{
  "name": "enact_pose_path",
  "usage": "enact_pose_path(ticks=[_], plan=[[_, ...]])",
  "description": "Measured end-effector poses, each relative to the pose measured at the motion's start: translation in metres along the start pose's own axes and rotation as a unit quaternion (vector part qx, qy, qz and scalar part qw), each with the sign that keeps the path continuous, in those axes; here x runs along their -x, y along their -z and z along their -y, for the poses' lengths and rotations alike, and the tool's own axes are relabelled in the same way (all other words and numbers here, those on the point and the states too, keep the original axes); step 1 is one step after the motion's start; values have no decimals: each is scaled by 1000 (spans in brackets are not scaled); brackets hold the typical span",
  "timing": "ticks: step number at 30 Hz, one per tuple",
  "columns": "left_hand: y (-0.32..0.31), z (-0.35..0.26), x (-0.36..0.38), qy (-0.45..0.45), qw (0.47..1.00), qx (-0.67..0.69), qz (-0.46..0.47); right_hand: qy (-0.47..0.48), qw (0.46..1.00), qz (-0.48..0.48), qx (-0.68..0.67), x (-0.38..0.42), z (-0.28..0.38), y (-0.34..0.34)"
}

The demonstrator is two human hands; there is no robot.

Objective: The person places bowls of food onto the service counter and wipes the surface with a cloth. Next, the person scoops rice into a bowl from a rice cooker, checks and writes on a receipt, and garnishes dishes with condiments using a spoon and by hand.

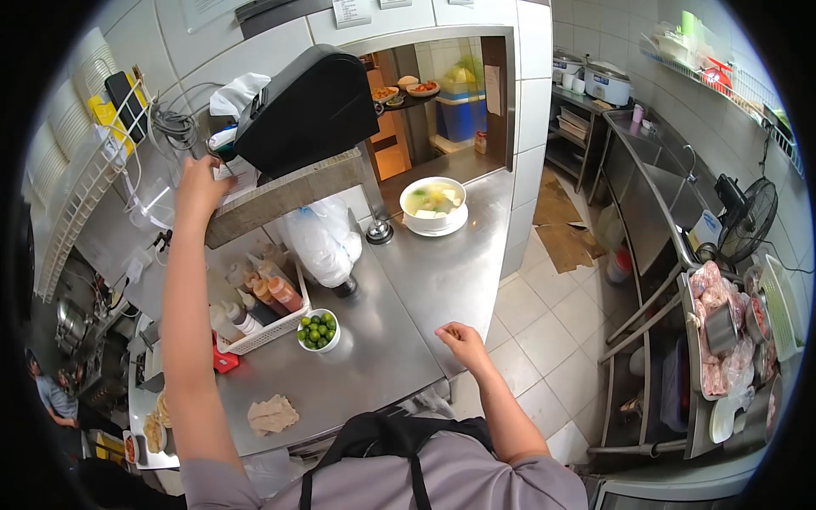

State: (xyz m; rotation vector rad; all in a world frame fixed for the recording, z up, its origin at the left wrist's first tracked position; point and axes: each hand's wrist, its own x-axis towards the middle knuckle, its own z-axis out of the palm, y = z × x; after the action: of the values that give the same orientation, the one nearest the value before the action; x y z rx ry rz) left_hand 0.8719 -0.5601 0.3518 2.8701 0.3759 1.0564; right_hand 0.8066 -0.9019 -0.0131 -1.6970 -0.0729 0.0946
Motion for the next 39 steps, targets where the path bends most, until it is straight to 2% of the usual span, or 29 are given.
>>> enact_pose_path(ticks=[1,4,6,8,10,11,12,14,17,20,23,26,30,36,39], plan=[[6,-1,10,0,999,2,-35,7,1000,6,28,1,-4,-3],[16,11,44,-81,982,81,-150,21,992,24,120,3,-10,-10],[29,9,81,-105,967,158,-167,18,990,39,135,7,-6,-14],[46,3,126,-109,966,214,-97,4,985,69,160,12,0,-13],[50,11,168,-127,947,286,76,-23,976,111,184,17,2,-14],[53,19,186,-131,925,272,230,-36,971,131,195,17,3,-15],[55,28,202,-131,881,251,379,-17,961,157,229,15,3,-17],[32,58,227,-103,739,297,596,16,931,210,296,17,2,-22],[-4,86,269,4,789,407,460,79,908,218,349,18,-3,-41],[-38,120,309,131,895,221,364,139,900,239,335,17,-14,-69],[-29,117,323,210,858,140,447,181,892,260,322,21,-6,-94],[-41,136,356,201,865,209,409,205,883,290,306,22,3,-112],[-23,115,376,228,875,180,386,209,840,359,349,20,18,-117],[-11,84,404,273,875,108,386,220,807,400,374,20,20,-77],[-9,63,415,288,865,108,396,203,809,405,375,18,5,-45]])
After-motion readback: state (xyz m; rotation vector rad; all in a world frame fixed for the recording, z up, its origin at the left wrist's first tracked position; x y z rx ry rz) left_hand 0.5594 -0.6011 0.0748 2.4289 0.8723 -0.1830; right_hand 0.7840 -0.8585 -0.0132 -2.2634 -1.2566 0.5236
